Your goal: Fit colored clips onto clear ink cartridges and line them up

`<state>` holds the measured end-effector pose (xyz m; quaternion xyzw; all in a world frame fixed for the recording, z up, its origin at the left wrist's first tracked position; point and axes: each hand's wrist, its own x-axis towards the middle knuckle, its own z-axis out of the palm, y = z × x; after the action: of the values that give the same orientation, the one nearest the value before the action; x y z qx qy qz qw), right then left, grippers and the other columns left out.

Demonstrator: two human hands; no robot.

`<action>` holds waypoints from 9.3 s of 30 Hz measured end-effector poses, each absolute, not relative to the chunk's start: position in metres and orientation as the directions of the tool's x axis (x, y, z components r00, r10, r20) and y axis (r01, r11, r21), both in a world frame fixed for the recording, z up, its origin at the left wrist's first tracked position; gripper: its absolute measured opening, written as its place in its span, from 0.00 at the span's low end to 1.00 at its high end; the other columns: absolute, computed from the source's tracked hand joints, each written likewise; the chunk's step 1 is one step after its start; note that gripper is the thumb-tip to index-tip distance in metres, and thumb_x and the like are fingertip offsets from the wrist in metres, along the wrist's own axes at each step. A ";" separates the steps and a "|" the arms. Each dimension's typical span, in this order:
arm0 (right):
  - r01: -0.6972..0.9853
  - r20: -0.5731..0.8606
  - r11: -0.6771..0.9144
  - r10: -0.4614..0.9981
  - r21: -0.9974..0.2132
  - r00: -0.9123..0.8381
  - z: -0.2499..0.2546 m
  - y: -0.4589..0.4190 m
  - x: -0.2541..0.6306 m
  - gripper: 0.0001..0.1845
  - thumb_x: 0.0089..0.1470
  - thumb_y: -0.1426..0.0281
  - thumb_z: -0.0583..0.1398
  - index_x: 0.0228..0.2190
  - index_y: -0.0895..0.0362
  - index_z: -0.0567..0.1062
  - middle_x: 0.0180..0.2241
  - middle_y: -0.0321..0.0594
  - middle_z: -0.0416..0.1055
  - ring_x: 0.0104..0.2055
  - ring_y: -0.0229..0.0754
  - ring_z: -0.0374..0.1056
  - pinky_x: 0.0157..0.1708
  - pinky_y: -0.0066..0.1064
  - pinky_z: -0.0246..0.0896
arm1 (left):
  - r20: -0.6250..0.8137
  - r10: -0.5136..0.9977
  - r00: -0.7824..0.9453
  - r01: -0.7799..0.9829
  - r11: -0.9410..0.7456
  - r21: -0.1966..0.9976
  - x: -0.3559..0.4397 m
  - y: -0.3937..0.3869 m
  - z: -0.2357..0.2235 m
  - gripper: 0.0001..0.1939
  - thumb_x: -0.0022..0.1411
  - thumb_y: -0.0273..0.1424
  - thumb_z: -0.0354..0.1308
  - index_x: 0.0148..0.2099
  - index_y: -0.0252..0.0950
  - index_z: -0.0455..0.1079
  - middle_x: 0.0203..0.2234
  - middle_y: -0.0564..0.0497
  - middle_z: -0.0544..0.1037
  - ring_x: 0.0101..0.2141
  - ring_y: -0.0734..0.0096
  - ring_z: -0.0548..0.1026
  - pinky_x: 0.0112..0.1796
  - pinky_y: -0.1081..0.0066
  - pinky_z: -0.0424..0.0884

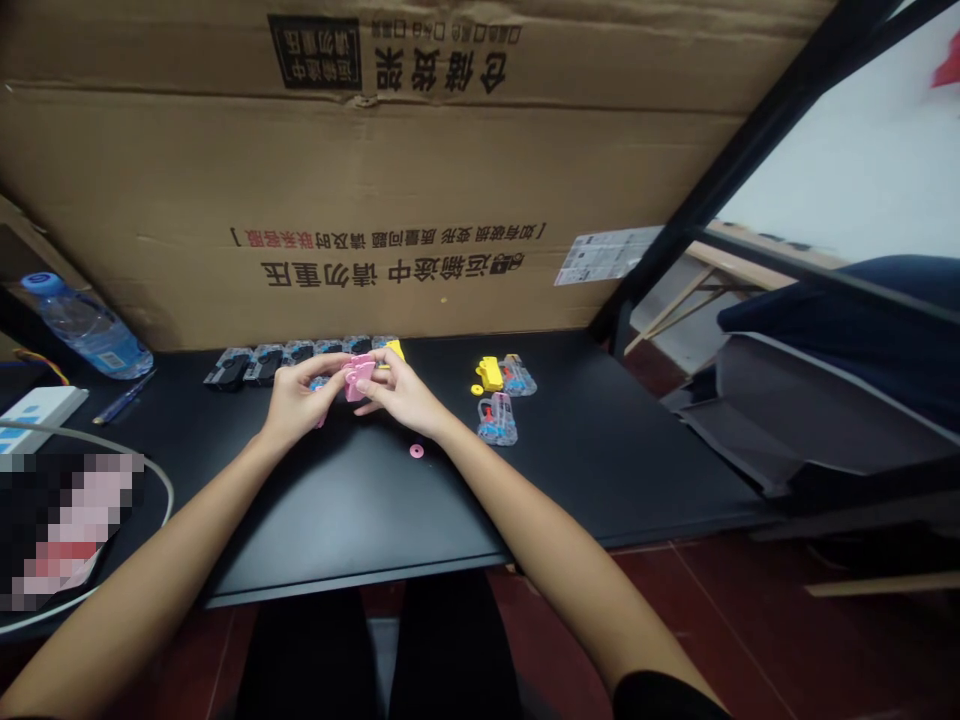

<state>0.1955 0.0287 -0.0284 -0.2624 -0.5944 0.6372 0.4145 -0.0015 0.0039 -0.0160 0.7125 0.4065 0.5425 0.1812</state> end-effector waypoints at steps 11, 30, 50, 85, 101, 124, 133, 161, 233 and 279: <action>-0.242 0.139 0.010 0.841 -0.970 -0.523 -0.026 0.025 0.192 0.30 0.55 0.54 0.75 0.50 0.52 0.69 0.40 0.38 0.81 0.44 0.44 0.82 0.39 0.36 0.85 | 0.577 0.817 -0.010 0.365 -0.534 0.763 0.003 -0.002 -0.015 0.29 0.68 0.36 0.68 0.68 0.42 0.72 0.43 0.48 0.89 0.43 0.61 0.88 0.40 0.70 0.84; -0.314 0.228 0.202 0.972 -0.928 -0.049 -0.013 0.053 0.223 0.28 0.55 0.51 0.72 0.49 0.50 0.72 0.44 0.40 0.83 0.39 0.41 0.80 0.32 0.28 0.79 | 0.479 0.801 0.359 0.470 -0.598 0.649 0.017 -0.009 -0.015 0.09 0.75 0.34 0.58 0.48 0.39 0.79 0.37 0.50 0.84 0.37 0.67 0.81 0.40 0.68 0.76; -0.130 0.187 0.164 0.963 -0.978 -0.193 -0.019 0.040 0.206 0.31 0.54 0.54 0.72 0.53 0.54 0.74 0.33 0.37 0.82 0.30 0.38 0.76 0.25 0.26 0.74 | 0.579 0.751 0.317 0.356 -0.660 0.662 0.004 0.004 -0.026 0.14 0.70 0.38 0.68 0.53 0.38 0.81 0.46 0.45 0.85 0.38 0.66 0.85 0.43 0.65 0.84; -0.234 -0.379 -0.562 0.757 -0.793 -0.533 -0.017 0.033 0.203 0.14 0.70 0.64 0.58 0.31 0.56 0.72 0.16 0.31 0.68 0.12 0.29 0.56 0.13 0.16 0.60 | 0.664 0.627 0.408 0.413 -0.775 0.478 -0.013 0.014 -0.023 0.14 0.78 0.32 0.55 0.54 0.41 0.82 0.43 0.45 0.87 0.43 0.63 0.82 0.46 0.62 0.79; -0.240 -0.398 -0.692 0.625 -0.681 -0.671 -0.020 0.037 0.206 0.17 0.74 0.63 0.53 0.33 0.57 0.69 0.16 0.31 0.67 0.11 0.27 0.52 0.12 0.14 0.58 | 0.714 0.501 0.489 0.456 -0.845 0.281 -0.014 0.013 -0.020 0.10 0.78 0.31 0.57 0.54 0.39 0.79 0.40 0.45 0.85 0.40 0.63 0.78 0.44 0.62 0.76; -0.231 -0.388 -0.633 0.680 -0.739 -0.622 -0.011 0.033 0.203 0.14 0.73 0.70 0.52 0.32 0.57 0.68 0.15 0.29 0.64 0.12 0.26 0.46 0.12 0.14 0.56 | 0.755 0.422 0.502 0.471 -0.866 0.170 -0.013 0.016 -0.024 0.13 0.77 0.27 0.57 0.60 0.37 0.74 0.44 0.43 0.85 0.41 0.63 0.76 0.44 0.61 0.77; -0.227 -0.367 -0.632 0.665 -0.741 -0.651 -0.013 0.033 0.204 0.16 0.74 0.68 0.51 0.32 0.57 0.68 0.16 0.29 0.64 0.12 0.25 0.46 0.12 0.14 0.55 | 0.763 0.446 0.468 0.445 -0.865 0.233 -0.011 0.014 -0.023 0.10 0.77 0.27 0.57 0.56 0.39 0.76 0.43 0.45 0.85 0.41 0.63 0.76 0.44 0.61 0.76; -0.235 -0.257 -0.446 0.790 -0.864 -0.556 -0.010 0.026 0.201 0.14 0.70 0.63 0.60 0.32 0.56 0.72 0.18 0.29 0.65 0.14 0.29 0.53 0.16 0.19 0.65 | 0.736 0.475 0.483 0.532 -0.826 0.185 -0.010 0.008 -0.019 0.13 0.79 0.28 0.54 0.59 0.40 0.75 0.49 0.44 0.85 0.47 0.59 0.78 0.50 0.56 0.75; -0.254 0.030 -0.048 0.956 -0.966 -0.292 -0.024 0.047 0.220 0.23 0.55 0.52 0.71 0.44 0.55 0.81 0.27 0.32 0.73 0.21 0.34 0.64 0.22 0.29 0.68 | 0.125 0.885 0.448 0.857 -0.466 0.220 -0.011 0.004 -0.019 0.26 0.71 0.45 0.61 0.64 0.37 0.74 0.55 0.40 0.80 0.58 0.44 0.76 0.58 0.50 0.66; -0.234 0.100 0.027 0.947 -0.972 -0.306 -0.014 0.031 0.209 0.26 0.49 0.55 0.77 0.46 0.55 0.85 0.33 0.37 0.79 0.26 0.34 0.67 0.23 0.26 0.67 | 0.123 0.976 0.179 0.062 -0.135 0.989 -0.003 0.010 -0.010 0.33 0.67 0.66 0.55 0.46 0.40 0.68 0.28 0.51 0.77 0.25 0.67 0.76 0.24 0.70 0.67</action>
<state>0.2092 0.0313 -0.0142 -0.3368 -0.5289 0.6110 0.4832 -0.0030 0.0103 -0.0102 0.5914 0.4389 0.4669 0.4895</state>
